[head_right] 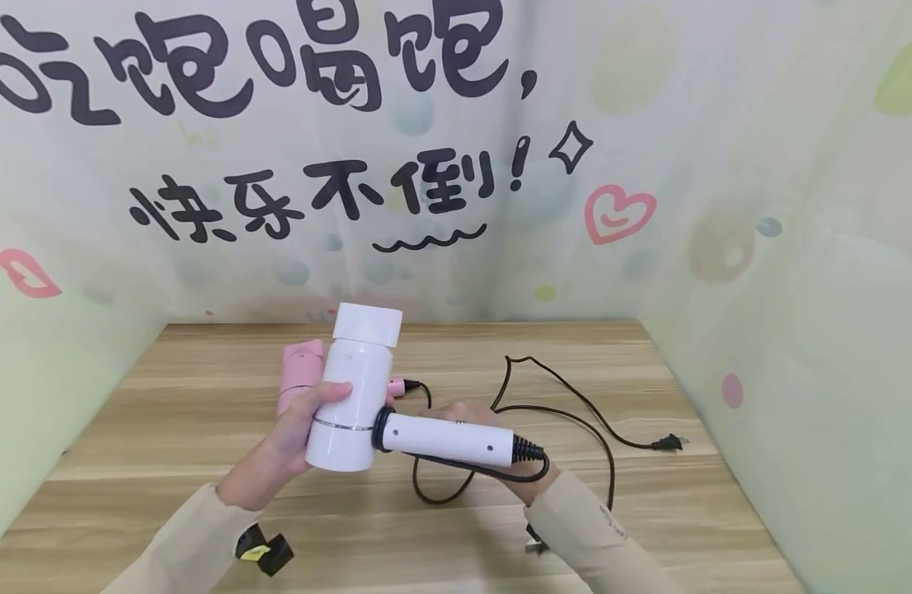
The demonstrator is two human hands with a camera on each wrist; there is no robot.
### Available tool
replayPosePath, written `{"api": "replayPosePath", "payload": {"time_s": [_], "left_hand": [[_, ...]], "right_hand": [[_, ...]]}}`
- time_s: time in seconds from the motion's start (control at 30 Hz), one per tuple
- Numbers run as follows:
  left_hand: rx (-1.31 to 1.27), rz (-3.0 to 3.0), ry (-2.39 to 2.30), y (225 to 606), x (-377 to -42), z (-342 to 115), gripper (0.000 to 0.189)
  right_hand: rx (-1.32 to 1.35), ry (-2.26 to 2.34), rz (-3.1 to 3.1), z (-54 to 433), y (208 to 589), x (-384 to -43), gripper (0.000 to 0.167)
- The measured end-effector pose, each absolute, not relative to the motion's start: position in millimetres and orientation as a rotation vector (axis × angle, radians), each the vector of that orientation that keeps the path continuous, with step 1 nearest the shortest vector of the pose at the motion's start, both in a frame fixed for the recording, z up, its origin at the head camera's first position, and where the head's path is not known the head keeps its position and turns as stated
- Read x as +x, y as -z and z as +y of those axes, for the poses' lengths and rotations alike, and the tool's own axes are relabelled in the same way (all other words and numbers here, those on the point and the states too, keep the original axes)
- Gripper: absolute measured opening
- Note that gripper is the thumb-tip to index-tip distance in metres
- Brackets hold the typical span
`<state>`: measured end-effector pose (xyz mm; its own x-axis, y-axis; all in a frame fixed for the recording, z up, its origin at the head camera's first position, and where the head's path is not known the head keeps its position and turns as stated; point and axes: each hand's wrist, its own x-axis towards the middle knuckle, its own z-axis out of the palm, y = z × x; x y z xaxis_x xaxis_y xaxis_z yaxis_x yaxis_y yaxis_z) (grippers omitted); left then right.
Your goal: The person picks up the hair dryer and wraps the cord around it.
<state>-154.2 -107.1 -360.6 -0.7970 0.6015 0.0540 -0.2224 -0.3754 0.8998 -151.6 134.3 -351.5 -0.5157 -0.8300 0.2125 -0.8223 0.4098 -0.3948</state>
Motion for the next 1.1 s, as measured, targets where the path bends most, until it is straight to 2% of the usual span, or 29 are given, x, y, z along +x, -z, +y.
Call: {"api": "replayPosePath", "payload": {"time_s": [0.07,0.2,0.47,0.67,0.9,1.0,1.1], "left_hand": [[0.529,1.364,-2.162,362,-155,-109,0.028],[0.524,1.407,-2.106,364,-157,-112,0.030],[0.544,1.445,-2.042,371,-156,-121,0.033],[0.503,1.547,-2.026,374,-155,-120,0.039],[0.473,1.863,-1.901,367,-155,-110,0.067],[0.444,1.968,-1.852,365,-155,-107,0.069],[0.384,2.054,-1.842,365,-155,-104,0.068]], "right_hand": [[-1.444,1.051,2.555,132,351,-156,0.011],[-1.499,0.695,2.752,136,358,-167,0.013],[-1.549,0.629,2.984,156,372,-180,0.015],[-1.587,0.593,3.073,158,365,-178,0.016],[-1.762,0.458,3.286,144,360,-169,0.027],[-1.758,0.435,3.335,138,358,-162,0.034],[-1.698,0.420,3.353,132,355,-154,0.032]]}}
